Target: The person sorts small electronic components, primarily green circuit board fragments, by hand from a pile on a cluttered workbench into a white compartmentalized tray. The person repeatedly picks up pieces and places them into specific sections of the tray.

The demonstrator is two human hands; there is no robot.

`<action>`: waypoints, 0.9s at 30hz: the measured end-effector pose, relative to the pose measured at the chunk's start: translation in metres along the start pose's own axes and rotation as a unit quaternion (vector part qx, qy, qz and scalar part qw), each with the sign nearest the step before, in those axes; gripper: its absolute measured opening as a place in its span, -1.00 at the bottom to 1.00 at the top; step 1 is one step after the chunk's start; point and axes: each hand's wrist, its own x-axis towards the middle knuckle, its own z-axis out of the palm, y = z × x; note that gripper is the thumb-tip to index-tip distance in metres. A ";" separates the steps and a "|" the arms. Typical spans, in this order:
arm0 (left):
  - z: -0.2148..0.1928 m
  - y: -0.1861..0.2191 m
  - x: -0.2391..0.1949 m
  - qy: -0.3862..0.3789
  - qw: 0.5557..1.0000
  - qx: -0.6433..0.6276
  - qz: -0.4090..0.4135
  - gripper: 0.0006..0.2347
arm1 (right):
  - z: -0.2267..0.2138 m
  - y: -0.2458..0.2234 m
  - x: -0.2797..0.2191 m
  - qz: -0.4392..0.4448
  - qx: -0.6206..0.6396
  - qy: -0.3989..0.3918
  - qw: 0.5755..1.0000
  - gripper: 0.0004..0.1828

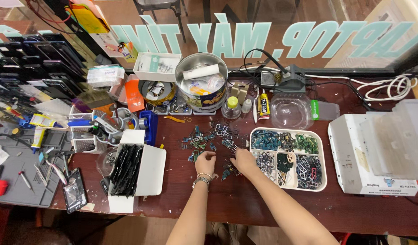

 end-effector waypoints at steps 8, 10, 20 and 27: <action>-0.013 0.009 0.004 -0.048 0.997 0.048 -0.026 -0.88 | -0.010 -0.022 -0.001 -0.002 -0.017 0.048 0.999 -0.50; -0.014 0.012 0.006 -0.052 0.996 0.058 -0.034 -0.87 | -0.013 -0.023 0.000 -0.029 0.007 0.051 0.998 -0.56; -0.028 0.018 0.014 -0.052 0.996 0.047 -0.056 -0.86 | -0.007 -0.044 0.018 -0.135 0.017 -0.008 0.991 -0.80; -0.033 0.036 0.016 -0.036 0.989 0.143 -0.029 -0.85 | -0.014 -0.044 0.014 -0.126 0.047 -0.012 0.991 -0.74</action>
